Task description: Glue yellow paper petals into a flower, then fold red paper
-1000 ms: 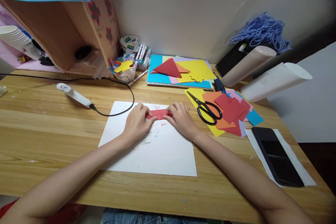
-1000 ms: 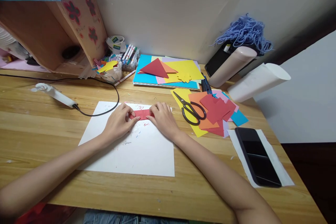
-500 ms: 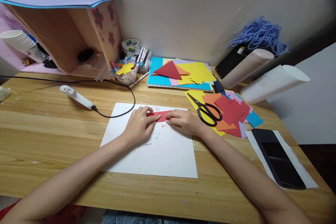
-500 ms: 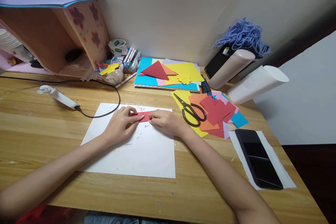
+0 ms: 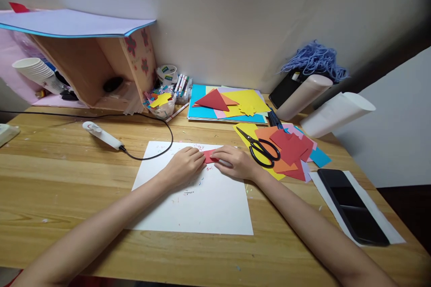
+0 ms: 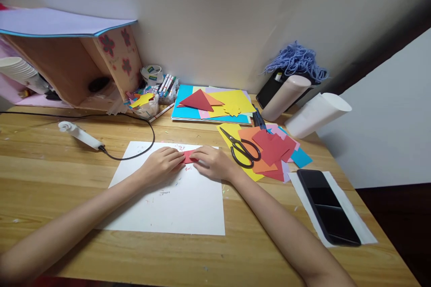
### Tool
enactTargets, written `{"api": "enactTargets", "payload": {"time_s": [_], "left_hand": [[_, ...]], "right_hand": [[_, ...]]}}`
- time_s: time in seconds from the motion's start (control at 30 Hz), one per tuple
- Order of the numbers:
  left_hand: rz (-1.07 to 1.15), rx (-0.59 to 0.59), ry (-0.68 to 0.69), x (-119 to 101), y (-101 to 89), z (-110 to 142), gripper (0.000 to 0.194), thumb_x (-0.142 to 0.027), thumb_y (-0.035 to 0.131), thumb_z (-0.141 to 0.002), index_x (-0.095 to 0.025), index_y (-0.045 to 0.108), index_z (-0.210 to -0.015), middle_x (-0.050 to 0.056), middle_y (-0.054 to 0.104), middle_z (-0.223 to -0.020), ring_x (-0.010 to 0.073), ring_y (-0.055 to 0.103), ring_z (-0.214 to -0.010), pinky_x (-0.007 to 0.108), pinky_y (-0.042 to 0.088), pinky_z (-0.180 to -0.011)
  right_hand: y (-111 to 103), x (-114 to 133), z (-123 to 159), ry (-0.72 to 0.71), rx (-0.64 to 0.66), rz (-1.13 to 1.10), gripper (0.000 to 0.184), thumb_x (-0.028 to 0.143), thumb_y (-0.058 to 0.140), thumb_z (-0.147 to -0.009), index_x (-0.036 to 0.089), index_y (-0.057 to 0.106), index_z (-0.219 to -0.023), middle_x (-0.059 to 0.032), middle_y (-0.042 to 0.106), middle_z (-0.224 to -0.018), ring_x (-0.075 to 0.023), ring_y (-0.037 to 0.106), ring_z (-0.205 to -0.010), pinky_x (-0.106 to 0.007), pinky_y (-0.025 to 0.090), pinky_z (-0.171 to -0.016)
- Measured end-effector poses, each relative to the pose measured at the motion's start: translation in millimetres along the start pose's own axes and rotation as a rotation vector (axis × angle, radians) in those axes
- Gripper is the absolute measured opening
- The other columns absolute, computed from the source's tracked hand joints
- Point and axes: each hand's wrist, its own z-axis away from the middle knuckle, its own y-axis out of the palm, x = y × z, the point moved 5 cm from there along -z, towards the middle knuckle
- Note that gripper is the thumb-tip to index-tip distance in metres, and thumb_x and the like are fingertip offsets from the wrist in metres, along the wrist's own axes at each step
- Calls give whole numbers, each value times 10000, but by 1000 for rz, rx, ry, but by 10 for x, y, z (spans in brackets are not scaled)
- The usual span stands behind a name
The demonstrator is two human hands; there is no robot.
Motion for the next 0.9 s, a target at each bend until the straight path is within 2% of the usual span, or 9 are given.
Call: {"api": "enactTargets", "payload": {"time_s": [0.07,0.13,0.27,0.37,0.47,0.57,0.7,0.9], "left_hand": [[1,-1,30,-12,-18,-12,264,-187,373,-885,-135,614,-790,73,639,-767,164,555,-752,305,412,-705],[61,-40,-17,-3,-60,-17,255,-188,382,-878,-143,613,-778,71,642,-758,161,558,-735,293,412,-684],[315,-137,-335,101,-139,7,217,-242,423,-860,-160,618,-810,61,655,-781,152,566,-722,268,412,-667],[495,-53,-517,145,-101,30,241,-259,427,-850,-168,635,-770,43,664,-752,138,563,-672,249,401,-637],[602,12,-631,176,-50,51,276,-282,429,-835,-166,655,-726,26,667,-701,129,541,-608,240,380,-594],[724,15,-702,199,-3,67,306,-322,427,-829,-172,679,-739,15,679,-721,134,552,-628,238,381,-601],[942,12,-771,208,68,80,310,-383,469,-801,-176,700,-815,23,700,-835,165,599,-752,238,413,-662],[1100,15,-860,251,120,102,345,-417,503,-772,-140,697,-837,55,700,-829,175,606,-735,249,436,-631]], "right_hand": [[10,36,-20,-10,-23,2,166,198,503,-820,219,607,-946,-73,645,-937,-190,576,-871,-331,480,-743],[-8,63,-37,28,-90,-36,144,196,489,-832,216,611,-905,-68,650,-891,-184,578,-834,-331,470,-739],[-38,43,-50,274,-238,-262,125,246,478,-847,201,592,-823,-47,632,-789,-165,567,-742,-318,455,-710],[38,4,-51,444,-225,-434,167,297,479,-843,187,570,-756,-22,598,-724,-141,541,-673,-275,440,-642],[117,-34,-50,530,-184,-521,178,322,497,-827,181,555,-734,-2,571,-700,-128,520,-659,-251,415,-617],[145,-73,-38,573,-191,-559,190,338,499,-820,178,554,-734,-1,567,-706,-127,517,-668,-244,407,-620],[153,-109,-25,598,-198,-596,202,346,507,-810,171,580,-740,-10,586,-716,-132,533,-677,-249,422,-633],[173,-137,-17,563,-173,-669,199,298,524,-800,183,622,-929,-58,646,-925,-176,589,-890,-306,459,-789]]}}
